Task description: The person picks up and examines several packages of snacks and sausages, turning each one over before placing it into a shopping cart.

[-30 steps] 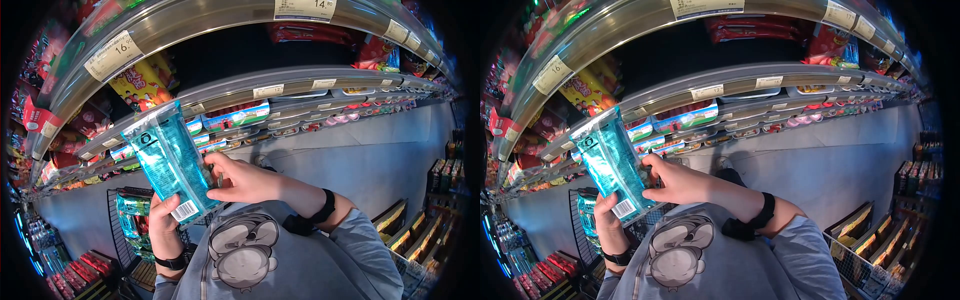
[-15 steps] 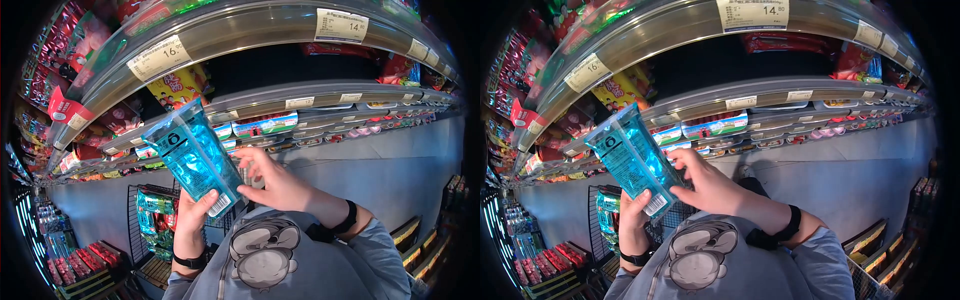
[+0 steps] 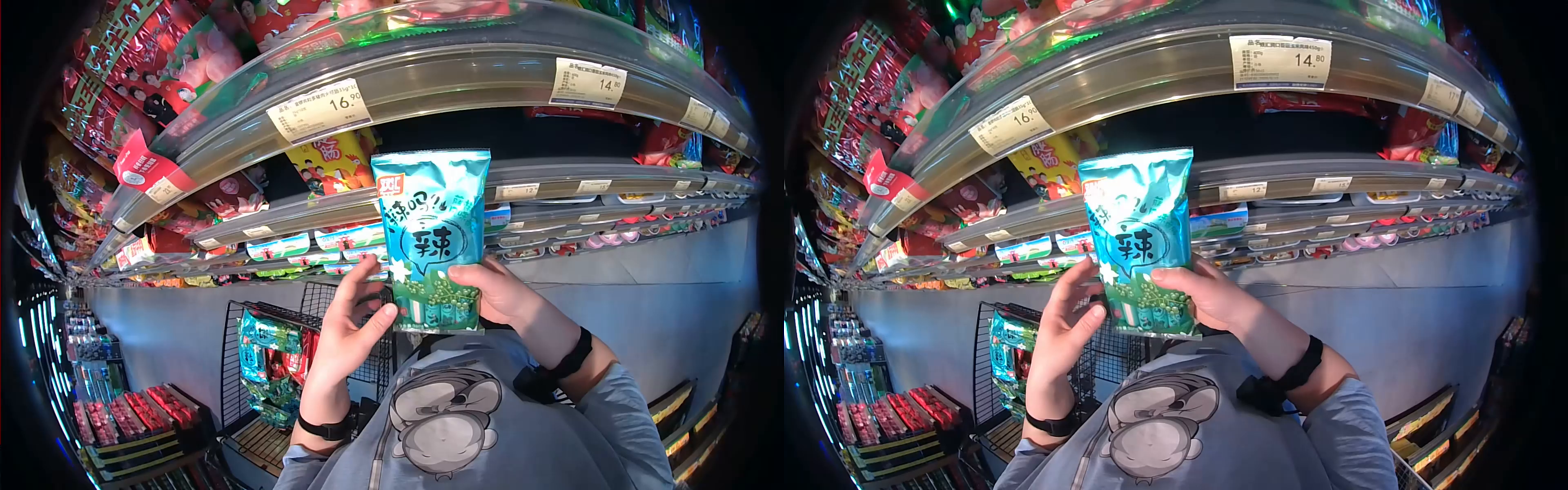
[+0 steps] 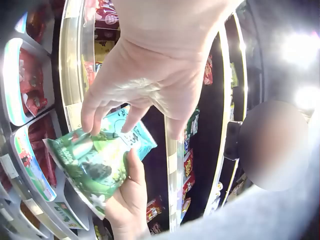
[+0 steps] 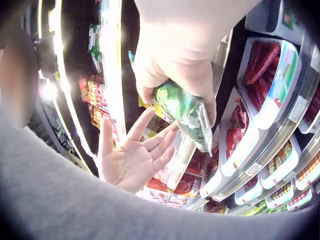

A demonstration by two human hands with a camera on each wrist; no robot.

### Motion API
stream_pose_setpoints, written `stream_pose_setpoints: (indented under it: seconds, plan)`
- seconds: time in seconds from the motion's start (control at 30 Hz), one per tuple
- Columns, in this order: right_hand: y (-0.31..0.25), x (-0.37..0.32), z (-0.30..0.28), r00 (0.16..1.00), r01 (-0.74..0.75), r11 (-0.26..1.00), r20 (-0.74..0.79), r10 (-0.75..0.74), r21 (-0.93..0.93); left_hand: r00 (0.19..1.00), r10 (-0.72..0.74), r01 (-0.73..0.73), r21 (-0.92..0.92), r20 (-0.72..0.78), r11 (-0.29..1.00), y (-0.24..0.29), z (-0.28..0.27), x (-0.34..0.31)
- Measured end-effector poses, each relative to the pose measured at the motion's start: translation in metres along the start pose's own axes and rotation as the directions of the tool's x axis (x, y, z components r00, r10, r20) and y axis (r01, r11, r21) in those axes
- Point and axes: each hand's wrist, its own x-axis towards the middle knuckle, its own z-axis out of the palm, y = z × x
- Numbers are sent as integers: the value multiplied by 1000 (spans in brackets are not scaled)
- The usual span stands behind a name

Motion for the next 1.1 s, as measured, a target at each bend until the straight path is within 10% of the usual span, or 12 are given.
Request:
stream_pose_setpoints:
  seconds: [0.07, 0.23, 0.3, 0.37, 0.47, 0.57, 0.73, 0.8, 1.1]
  plan:
    - [-2, 0, 1, 998, -38, 997, 54, 35, 63, 998, -31, 43, -247, 52, 968, -7, 3, -1]
    - [2, 8, 8, 996, 37, 977, 90, -19, -209, 1000, -8, 8, 4, -10, 1000, 0, -1, -7]
    - [4, 9, 22, 975, 223, 787, 113, -193, -575, 990, 46, -37, -65, 133, 997, 12, -1, -9]
    - [4, 9, 38, 944, 311, 809, 259, -204, -499, 959, 132, -92, -167, 251, 982, 1, 1, -8]
    - [-6, 2, 48, 912, 410, 440, 366, -186, -799, 982, 153, -98, -401, 107, 911, 0, 3, -8]
    - [-26, -3, 61, 923, 381, 333, 374, -88, -862, 998, -41, 16, -457, -46, 889, -7, -7, -16]
    - [-9, 1, 59, 942, 303, 384, 212, -261, -872, 995, -5, 65, -625, 97, 778, -4, -13, -27]
    - [-2, 3, 60, 976, 216, 689, 158, -148, -692, 992, 0, 83, -646, 128, 759, -6, -17, -30]
    - [8, 9, 52, 979, 198, 709, 170, -111, -677, 991, -30, 103, -582, 133, 807, -1, -20, -40]
